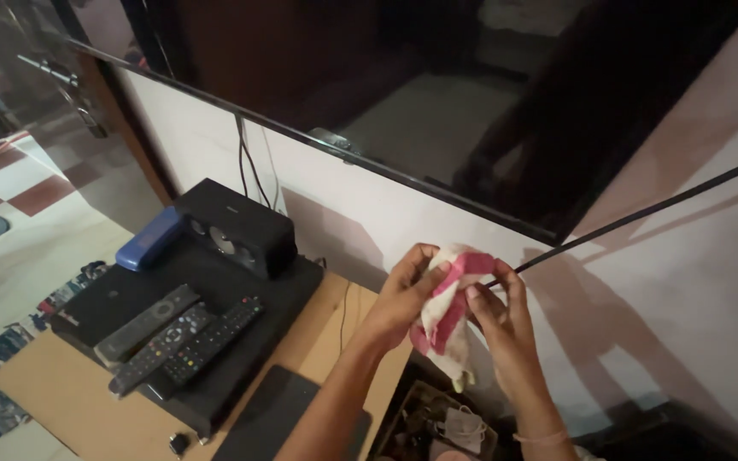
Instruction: Cleaning a wall-mounted TV and various electronic devices on a table using a cloth.
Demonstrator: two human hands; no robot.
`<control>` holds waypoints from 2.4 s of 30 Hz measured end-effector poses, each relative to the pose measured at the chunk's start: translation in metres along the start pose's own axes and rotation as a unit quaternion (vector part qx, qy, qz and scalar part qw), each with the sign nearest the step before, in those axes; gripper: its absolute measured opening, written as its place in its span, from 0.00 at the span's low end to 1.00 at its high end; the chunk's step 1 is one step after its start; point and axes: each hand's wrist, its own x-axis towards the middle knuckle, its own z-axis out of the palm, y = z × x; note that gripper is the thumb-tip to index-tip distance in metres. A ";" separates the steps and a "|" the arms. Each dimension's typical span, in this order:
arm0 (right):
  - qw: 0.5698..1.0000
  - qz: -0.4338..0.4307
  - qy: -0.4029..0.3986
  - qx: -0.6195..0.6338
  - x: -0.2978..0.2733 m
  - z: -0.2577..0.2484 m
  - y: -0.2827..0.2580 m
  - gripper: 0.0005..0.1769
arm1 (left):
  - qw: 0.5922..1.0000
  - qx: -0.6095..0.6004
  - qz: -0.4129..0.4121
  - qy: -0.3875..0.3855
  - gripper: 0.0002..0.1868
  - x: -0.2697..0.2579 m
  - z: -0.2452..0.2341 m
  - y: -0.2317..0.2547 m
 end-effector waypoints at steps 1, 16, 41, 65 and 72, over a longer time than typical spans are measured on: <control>0.999 0.025 -0.012 0.015 0.001 0.002 -0.001 0.34 | 1.000 -0.023 0.009 -0.006 0.08 0.001 -0.002 0.007; 0.991 0.087 -0.015 0.097 0.019 0.037 -0.026 0.21 | 0.996 0.010 0.064 -0.055 0.05 0.041 -0.070 0.035; 0.974 -0.092 0.198 -0.067 0.039 0.048 -0.087 0.13 | 0.926 0.237 0.257 0.140 0.07 0.013 -0.043 0.128; 0.707 -0.458 0.422 -0.333 0.063 0.050 -0.170 0.22 | 0.920 0.226 0.321 0.022 0.20 0.072 0.029 0.175; 0.393 -0.620 0.388 -0.557 0.115 0.053 -0.336 0.27 | 0.871 0.322 0.327 0.175 0.22 0.080 0.004 0.153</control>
